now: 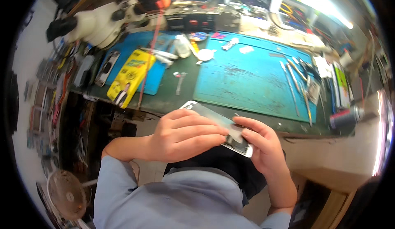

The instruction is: The person disassembles a smartphone, sprays compressed air into the internal components, and uses a metal tool to pry out the battery. They then apply adhesive tape to the phone's frame and place a new battery into the device.

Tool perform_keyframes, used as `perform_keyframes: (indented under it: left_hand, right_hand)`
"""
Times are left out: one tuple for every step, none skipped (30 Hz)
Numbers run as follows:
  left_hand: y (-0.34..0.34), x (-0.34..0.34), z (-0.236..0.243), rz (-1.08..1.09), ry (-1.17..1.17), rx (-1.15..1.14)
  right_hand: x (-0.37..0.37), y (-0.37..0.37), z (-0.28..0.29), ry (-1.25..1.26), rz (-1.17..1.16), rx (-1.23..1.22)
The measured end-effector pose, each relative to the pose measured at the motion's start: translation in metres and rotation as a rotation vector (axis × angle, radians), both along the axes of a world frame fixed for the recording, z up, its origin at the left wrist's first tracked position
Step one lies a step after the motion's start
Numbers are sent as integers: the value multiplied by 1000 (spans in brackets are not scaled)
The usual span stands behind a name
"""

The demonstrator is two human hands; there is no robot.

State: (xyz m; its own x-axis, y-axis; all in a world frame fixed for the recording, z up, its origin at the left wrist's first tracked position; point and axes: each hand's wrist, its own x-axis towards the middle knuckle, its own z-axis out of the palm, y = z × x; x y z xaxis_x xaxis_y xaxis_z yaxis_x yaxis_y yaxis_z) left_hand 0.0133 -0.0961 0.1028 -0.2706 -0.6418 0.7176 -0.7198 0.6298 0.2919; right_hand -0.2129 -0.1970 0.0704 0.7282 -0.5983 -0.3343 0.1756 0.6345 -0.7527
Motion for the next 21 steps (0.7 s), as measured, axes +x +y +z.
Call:
perform_keyframes:
  left_hand:
    - [3,1,1,3,16,6]
    - [5,0,1,13,40,12]
    - [6,0,2,19,68,13]
    - [8,0,2,24,96,15]
    - [9,2,3,13,117,39]
    - [10,3,4,13,135,45]
    - [11,5,5,12,153,51]
    - [12,7,5,8,175,55]
    - [14,9,5,10,184,92]
    - [16,11,6,13,193,129]
    - [18,14,7,22,201,167]
    - [20,16,6,25,238,204]
    - [20,17,5,28,276,239]
    - [20,18,4,32,313,274]
    - [20,18,2,14,389,325]
    - [22,18,1,12,443,364]
    - [23,16,-2,7,498,408]
    - [24,15,-3,2,554,450]
    - [27,15,-4,18,553,478]
    - [29,15,-6,35,560,465]
    - [32,15,-11,53,567,452]
  right_hand:
    - [2,1,2,23,4,-15]
    - [1,1,7,32,47,-29]
    - [-1,-1,12,45,86,-47]
    - [-1,-1,14,58,123,-64]
    - [0,1,11,107,113,-149]
    - [1,3,12,112,120,-145]
    - [4,4,16,116,126,-141]
    - [5,6,18,126,130,-138]
    - [5,7,16,171,158,-235]
    - [5,8,15,155,170,-241]
    - [6,9,13,137,186,-245]
    - [7,10,12,118,203,-249]
    - [6,12,18,213,249,-370]
    - [7,15,15,198,180,-563]
    - [9,17,11,177,107,-753]
    - [13,18,9,151,29,-942]
    - [19,20,17,147,-8,-932]
    - [25,21,19,168,1,-1025]
    - [32,22,21,188,10,-1118]
    - [36,25,23,215,13,-1218]
    - [43,31,20,206,-52,-1195]
